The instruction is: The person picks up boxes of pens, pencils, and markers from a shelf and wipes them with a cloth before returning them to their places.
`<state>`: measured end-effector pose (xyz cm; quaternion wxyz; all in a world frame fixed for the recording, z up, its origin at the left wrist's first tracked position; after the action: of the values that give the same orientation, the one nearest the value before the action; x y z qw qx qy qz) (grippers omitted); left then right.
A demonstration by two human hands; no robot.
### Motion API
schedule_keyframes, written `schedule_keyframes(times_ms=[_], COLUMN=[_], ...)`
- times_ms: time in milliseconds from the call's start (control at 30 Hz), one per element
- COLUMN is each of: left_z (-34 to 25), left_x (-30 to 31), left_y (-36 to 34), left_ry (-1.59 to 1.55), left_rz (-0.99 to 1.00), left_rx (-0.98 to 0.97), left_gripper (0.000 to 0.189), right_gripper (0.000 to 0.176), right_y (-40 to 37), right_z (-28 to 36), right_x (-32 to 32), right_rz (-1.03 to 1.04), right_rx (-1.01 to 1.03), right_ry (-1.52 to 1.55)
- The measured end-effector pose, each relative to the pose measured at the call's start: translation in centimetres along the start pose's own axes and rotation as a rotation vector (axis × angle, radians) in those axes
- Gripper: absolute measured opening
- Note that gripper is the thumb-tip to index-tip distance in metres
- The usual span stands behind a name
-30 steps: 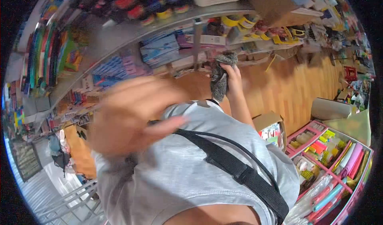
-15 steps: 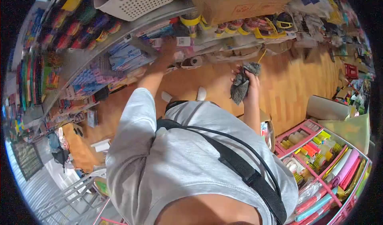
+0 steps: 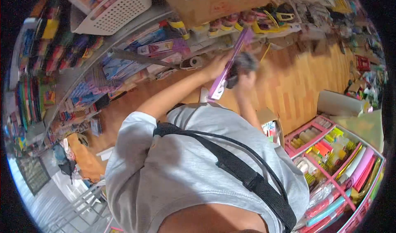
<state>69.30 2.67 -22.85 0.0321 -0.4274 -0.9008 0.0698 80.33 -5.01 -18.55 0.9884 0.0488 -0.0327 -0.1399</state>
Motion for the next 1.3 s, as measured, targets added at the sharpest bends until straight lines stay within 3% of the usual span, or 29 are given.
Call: schedule_keyframes(times_ms=[67,133,167,233,267,300,367,400,467,500,533,633,667,700,733,800,833,867,933,1000,1033,1067,1100,1167,1200,1267,1300], left_z=[3.9,0.7,0.0,-0.5,-0.7,-2.2,-6.3,-5.5,-5.1,-5.6,-4.9,-4.5,-4.8,-7.3,-8.0,-8.2,-7.5,-6.8,-7.3,-3.3,-5.2,-7.2,-8.3,-8.6,-7.2,-6.5,-8.8], left_x=[-0.7,-0.4,-0.4,-1.1,-0.9,-0.8,-2.3,-2.9,-3.6,-3.7,-2.3,-0.5,0.8,0.4,0.8,1.5,1.8,1.1,-0.6,-0.5,-1.4,-2.2,-2.5,-1.9,-2.0,-1.4,-1.7], left_y=[2.1,2.3,2.2,0.8,0.4,-0.2,-2.2,-2.4,-2.8,-2.6,-2.0,-2.0,-2.1,-2.9,-3.3,-3.7,-3.3,-3.1,-3.2,-1.1,-2.2,-3.3,-3.9,-4.7,-4.4,-4.7,-5.7], left_ry=[0.092,0.425,0.536,0.487,0.48,0.478,-0.118,-0.229,-0.307,-0.277,-0.003,-0.299,-0.588,-0.24,-0.233,-0.371,-0.051,-0.031,0.009,-0.416,-0.338,-0.258,-0.319,-0.299,-0.444,-0.157,-0.066], left_rz=[-0.06,0.117,0.181,0.081,0.206,0.327,0.309,0.308,0.214,0.122,0.084,-0.197,-0.224,-0.359,-0.375,-0.32,-0.384,-0.408,-0.457,-0.235,-0.214,-0.194,-0.099,-0.051,0.031,-0.016,-0.09], left_rx=[-0.311,-0.265,-0.258,-0.331,-0.245,-0.155,0.169,0.106,0.089,-0.02,-0.052,-0.298,0.052,-0.142,-0.139,0.104,-0.153,-0.155,-0.159,0.103,0.013,-0.076,-0.044,0.094,-0.119,-0.332,-0.383], left_gripper=[0.047,0.044,0.045,0.035,0.034,0.035,0.04,0.045,0.045,0.042,0.041,0.043,0.046,0.047,0.047,0.043,0.044,0.048,0.057,0.075,0.076,0.077,0.079,0.073,0.07,0.066,0.064], right_gripper=[0.051,0.052,0.053,0.058,0.063,0.058,0.054,0.052,0.055,0.062,0.065,0.073,0.076,0.075,0.075,0.073,0.066,0.059,0.057,0.071,0.067,0.065,0.063,0.058,0.057,0.057,0.057], right_y=[-0.1,-0.1,0.0,0.7,1.2,2.5,4.5,5.5,5.7,4.7,3.5,-1.3,-3.2,-4.4,-5.3,-5.8,-5.8,-5.9,-6.1,-5.4,-4.6,-3.8,-3.1,-1.9,-1.4,-0.9,-1.1], right_z=[1.6,2.2,2.3,2.7,2.8,2.4,3.3,3.0,3.0,3.4,3.3,2.8,4.3,5.0,5.3,4.7,4.5,4.4,4.4,4.3,3.4,2.7,2.8,3.9,4.2,4.7,5.3], right_x=[-1.2,-1.2,-0.6,0.2,0.5,1.0,3.3,4.3,4.5,3.5,2.2,-1.8,-2.7,-3.0,-3.2,-2.6,-2.0,-1.6,-1.3,-1.1,-1.1,-0.8,-0.7,-0.4,-0.2,-0.1,0.0], right_rz=[0.175,0.128,0.13,0.068,0.021,-0.125,-0.23,-0.241,-0.167,-0.148,-0.042,0.206,0.331,0.399,0.468,0.563,0.591,0.617,0.567,0.444,0.36,0.29,0.217,0.179,0.181,0.185,0.197], right_rx=[0.288,0.309,0.367,0.367,0.372,0.425,0.341,0.359,0.368,0.366,0.332,0.386,0.357,0.393,0.428,0.38,0.41,0.439,0.458,0.552,0.657,0.598,0.538,0.607,0.629,0.708,0.731], right_ry=[-0.478,-0.521,-0.692,-0.727,-0.754,-0.565,-0.653,-0.51,-0.359,-0.425,-0.458,-0.496,-0.453,-0.462,-0.468,-0.405,-0.374,-0.347,-0.402,-0.643,-0.644,-0.6,-0.555,-0.48,-0.455,-0.468,-0.439])
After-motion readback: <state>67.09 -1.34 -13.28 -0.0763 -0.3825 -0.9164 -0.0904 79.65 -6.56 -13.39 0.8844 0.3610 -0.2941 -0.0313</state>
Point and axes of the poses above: each hand's wrist, its own y-axis towards the middle knuckle, its own x-axis out of the back of the hand, z = x × y, the point moved 1 cm from there along y, towards the middle knuckle, and after that the axes turned 8 degrees about z, right-handed, at the moved point
